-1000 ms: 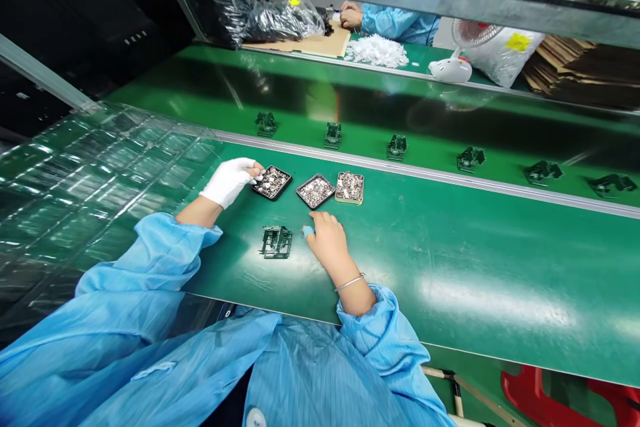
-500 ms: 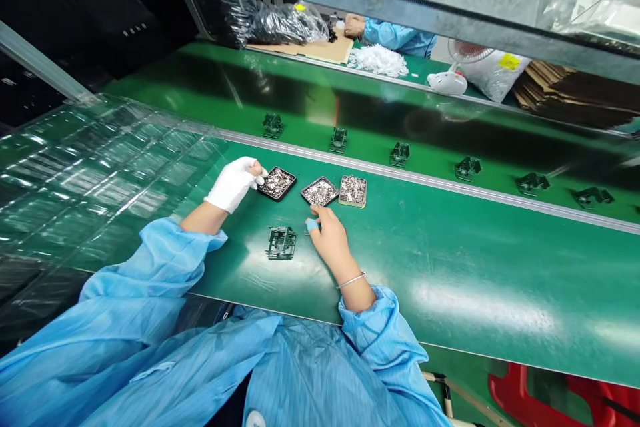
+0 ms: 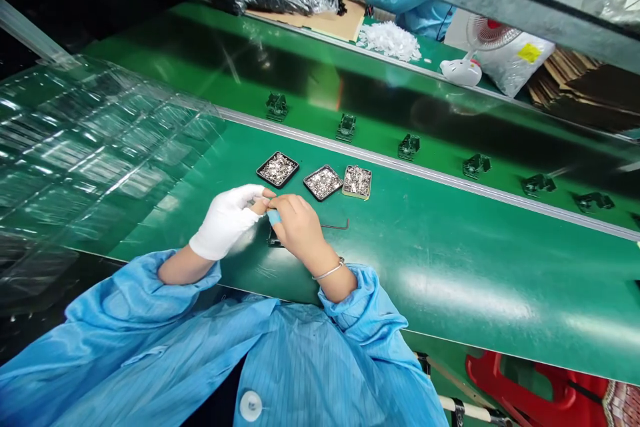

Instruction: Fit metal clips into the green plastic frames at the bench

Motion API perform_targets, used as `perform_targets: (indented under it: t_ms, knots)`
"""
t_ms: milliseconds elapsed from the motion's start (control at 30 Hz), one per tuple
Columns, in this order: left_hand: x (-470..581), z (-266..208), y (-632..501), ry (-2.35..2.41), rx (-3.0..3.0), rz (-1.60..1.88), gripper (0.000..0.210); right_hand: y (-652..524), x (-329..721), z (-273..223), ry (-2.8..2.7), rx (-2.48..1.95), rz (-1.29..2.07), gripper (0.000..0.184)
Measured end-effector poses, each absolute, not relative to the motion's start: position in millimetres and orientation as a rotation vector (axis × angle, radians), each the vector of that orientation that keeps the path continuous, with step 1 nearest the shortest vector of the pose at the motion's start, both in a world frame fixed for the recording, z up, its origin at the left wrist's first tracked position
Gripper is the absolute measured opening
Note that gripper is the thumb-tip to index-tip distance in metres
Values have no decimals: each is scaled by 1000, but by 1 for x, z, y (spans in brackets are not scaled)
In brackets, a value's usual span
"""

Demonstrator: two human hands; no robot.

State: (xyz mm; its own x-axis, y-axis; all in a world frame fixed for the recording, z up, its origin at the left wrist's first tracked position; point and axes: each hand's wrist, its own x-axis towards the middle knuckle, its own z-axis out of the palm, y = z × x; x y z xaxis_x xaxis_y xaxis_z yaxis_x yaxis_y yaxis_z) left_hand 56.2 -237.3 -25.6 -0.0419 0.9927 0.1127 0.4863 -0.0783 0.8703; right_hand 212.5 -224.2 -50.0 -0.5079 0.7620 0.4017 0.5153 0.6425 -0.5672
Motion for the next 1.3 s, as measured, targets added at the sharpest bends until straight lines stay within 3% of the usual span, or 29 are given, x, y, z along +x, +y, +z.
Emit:
perform_targets:
  t_ms: [133,267,400,533,767,867,933,1133,1300]
  knots:
    - [59,-27,-247,1629,1735,1026,27,-228,216,-51,-2065,-885,639,15]
    - [55,-29,-258,1390,1705,991,23,-237,221,-47,-1797,-850,1057,2]
    - [50,-35,-272,1220,1885,1045,23,-248,228,-47,-1597,-710,1628,19]
    - [50,-41,-289,1185,2051,1054,23,-256,234,-54,-1570,-649,1863,26]
    - [48,-55,-295,1351,2146,1102,20,-254,245,-51,-1858,-747,1521,6]
    - [47,-73,-286,1514,2125,1034,61,-245,252,-54,-1653,-910,1437,9]
    - [48,-85,-279,1521,2078,881,73,-240,255,-58,-1490,-1007,1405,10]
    - [62,-88,-275,1525,1988,925,45,-240,251,-62,-1557,-1070,1244,6]
    - [68,-70,-278,1505,2068,964,43,-247,246,-56,-1909,-940,827,10]
